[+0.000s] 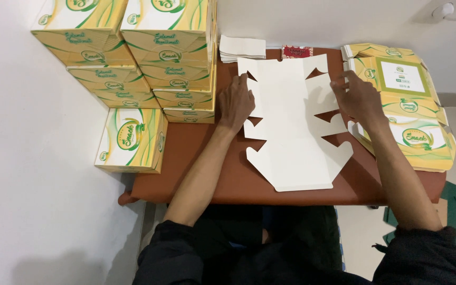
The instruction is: Folding flat cardboard templates into snack boxes and stacking them on a production floor.
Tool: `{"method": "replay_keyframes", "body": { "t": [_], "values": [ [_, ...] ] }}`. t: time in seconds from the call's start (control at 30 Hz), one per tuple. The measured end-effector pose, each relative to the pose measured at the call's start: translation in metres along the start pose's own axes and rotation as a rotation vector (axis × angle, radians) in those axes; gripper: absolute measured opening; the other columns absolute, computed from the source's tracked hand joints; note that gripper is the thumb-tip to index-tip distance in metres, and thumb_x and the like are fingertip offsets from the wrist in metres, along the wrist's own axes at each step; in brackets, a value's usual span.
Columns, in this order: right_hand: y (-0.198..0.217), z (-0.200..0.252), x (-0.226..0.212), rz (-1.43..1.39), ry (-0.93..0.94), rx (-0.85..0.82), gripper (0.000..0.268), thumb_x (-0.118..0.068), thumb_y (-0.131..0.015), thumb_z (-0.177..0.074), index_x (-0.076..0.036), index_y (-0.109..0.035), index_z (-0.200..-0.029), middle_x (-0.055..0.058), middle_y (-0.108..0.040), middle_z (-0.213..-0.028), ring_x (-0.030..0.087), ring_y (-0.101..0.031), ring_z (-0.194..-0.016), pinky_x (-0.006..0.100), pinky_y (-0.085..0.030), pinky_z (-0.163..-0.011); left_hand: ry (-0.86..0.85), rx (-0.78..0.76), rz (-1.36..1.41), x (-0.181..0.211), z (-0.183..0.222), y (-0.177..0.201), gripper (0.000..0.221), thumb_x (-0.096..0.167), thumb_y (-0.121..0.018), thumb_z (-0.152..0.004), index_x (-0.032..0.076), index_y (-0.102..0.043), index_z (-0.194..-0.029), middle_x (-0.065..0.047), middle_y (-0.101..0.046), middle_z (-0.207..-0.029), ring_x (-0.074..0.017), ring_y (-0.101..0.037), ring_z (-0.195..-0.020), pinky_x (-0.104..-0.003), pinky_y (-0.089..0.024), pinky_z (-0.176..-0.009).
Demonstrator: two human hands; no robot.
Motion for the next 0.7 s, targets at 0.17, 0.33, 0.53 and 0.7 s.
{"method": "replay_keyframes", "body": {
  "t": [0.17,0.33,0.53,0.7],
  "values": [
    [-0.047,-0.019,0.01,0.01,0.156,0.068,0.03,-0.03,-0.063,-0.117,-0.01,-0.073,-0.137,0.025,-0.071,-0.125,0.046,-0.073,-0.108,0.06,-0.06,-0.087,0.058,-0.256,-0.085,-0.022,-0.002,-0.014,0.043,0.027,-0.066,-0.105,0.009,-0.059,-0.144,-0.015,-0.067,-0.117,-0.0354,-0.071,-0.112,-0.051,-0.06,-0.088],
    [-0.044,-0.012,0.018,-0.076,0.247,0.088,0.027,-0.026,-0.065,-0.118,-0.006,-0.075,-0.133,0.032,-0.066,-0.126,0.054,-0.07,-0.11,0.061,-0.06,-0.085,0.085,-0.297,-0.015,-0.013,-0.004,0.005,0.066,0.061,-0.036,-0.114,0.009,-0.068,-0.14,-0.019,-0.07,-0.123,-0.0388,-0.07,-0.117,-0.055,-0.057,-0.093],
    [-0.049,-0.011,0.032,-0.107,0.418,0.226,0.024,-0.017,-0.077,-0.111,0.005,-0.079,-0.12,0.026,-0.068,-0.115,0.034,-0.067,-0.087,0.043,-0.054,-0.076,0.105,-0.308,0.021,0.001,-0.003,0.021,0.08,0.059,-0.073,-0.095,0.001,-0.06,-0.148,-0.017,-0.063,-0.127,-0.0383,-0.064,-0.108,-0.051,-0.055,-0.091],
    [-0.052,-0.012,0.041,0.064,0.486,0.286,0.021,-0.023,-0.082,-0.11,-0.003,-0.084,-0.117,0.011,-0.07,-0.086,0.022,-0.06,-0.059,0.036,-0.047,-0.052,-0.129,-0.203,-0.055,0.009,-0.001,0.019,0.09,0.045,-0.1,-0.088,0.006,-0.056,-0.156,-0.02,-0.023,-0.171,-0.039,-0.044,-0.15,-0.053,-0.044,-0.123]
  ]
}}
Point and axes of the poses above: each hand's wrist, its own z-axis away from the middle knuckle, its own y-axis out of the back of the hand, x = y × z, the point moved 1 cm from there along -z, towards the middle knuckle
